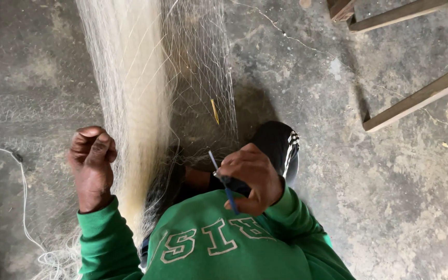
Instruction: The person repairs a fishing net by cutting damaged sections and re-threading the mesh with a netting tool.
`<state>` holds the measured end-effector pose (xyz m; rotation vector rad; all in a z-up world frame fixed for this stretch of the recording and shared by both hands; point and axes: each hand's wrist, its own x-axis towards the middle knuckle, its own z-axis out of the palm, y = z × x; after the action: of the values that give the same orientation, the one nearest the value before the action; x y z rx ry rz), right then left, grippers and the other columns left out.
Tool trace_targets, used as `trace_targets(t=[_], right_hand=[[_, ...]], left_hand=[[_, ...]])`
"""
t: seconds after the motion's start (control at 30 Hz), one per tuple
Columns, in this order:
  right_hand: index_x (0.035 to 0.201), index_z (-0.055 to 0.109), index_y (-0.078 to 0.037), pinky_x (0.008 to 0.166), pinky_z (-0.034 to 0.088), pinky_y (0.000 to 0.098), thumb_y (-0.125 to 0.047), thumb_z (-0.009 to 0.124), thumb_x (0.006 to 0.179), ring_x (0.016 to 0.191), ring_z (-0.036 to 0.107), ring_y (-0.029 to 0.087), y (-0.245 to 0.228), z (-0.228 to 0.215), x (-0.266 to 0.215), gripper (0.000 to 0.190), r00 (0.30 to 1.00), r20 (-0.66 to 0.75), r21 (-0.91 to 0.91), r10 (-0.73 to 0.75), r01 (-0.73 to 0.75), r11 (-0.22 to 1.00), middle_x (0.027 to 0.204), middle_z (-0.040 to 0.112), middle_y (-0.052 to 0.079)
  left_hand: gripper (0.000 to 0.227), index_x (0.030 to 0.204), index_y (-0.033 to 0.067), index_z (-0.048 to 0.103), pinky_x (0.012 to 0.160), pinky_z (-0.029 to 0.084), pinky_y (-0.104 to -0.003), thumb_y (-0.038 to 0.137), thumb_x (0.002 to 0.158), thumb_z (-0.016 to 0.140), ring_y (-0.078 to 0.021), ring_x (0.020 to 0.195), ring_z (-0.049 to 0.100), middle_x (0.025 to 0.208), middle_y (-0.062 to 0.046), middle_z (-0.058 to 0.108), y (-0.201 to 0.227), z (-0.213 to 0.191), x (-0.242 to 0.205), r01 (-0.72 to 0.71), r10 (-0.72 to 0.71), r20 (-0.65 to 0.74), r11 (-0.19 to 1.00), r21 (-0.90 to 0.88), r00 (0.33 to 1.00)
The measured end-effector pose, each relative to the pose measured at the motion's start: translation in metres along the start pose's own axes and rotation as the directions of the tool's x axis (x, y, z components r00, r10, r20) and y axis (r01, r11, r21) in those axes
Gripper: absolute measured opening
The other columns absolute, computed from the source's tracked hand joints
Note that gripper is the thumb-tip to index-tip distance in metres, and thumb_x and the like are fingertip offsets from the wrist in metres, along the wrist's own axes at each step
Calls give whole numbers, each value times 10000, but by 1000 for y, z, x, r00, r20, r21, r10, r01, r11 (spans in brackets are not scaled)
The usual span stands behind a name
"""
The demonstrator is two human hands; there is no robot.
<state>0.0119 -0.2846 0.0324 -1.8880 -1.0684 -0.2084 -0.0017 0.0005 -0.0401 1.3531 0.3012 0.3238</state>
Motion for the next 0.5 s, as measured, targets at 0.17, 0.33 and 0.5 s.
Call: trace_targets(t=[0.17, 0.33, 0.5], right_hand=[[926, 632, -23, 672, 424, 367, -476, 579, 772, 781, 614, 287, 16, 19, -11, 482, 985, -124, 67, -120, 129, 989, 711, 603, 79], [931, 631, -24, 649, 419, 367, -474, 587, 756, 779, 613, 288, 15, 23, -12, 486, 986, -101, 66, -134, 141, 988, 706, 601, 75], [956, 630, -40, 652, 418, 377, -485, 588, 749, 799, 619, 283, 15, 23, -14, 493, 990, -89, 60, -113, 119, 991, 732, 618, 64]], left_hand=[[107, 895, 107, 490, 487, 396, -175, 143, 870, 588, -93, 594, 466, 676, -20, 463, -11, 5, 5, -93, 93, -19, 995, -34, 996], [146, 929, 85, 510, 716, 463, -262, 210, 886, 571, -154, 804, 495, 812, -59, 509, 6, 33, 5, -179, 179, 28, 984, 14, 984], [161, 949, 81, 465, 889, 379, -357, 203, 893, 556, -203, 993, 430, 1020, -109, 462, 12, 66, 5, -501, 494, 79, 853, 149, 866]])
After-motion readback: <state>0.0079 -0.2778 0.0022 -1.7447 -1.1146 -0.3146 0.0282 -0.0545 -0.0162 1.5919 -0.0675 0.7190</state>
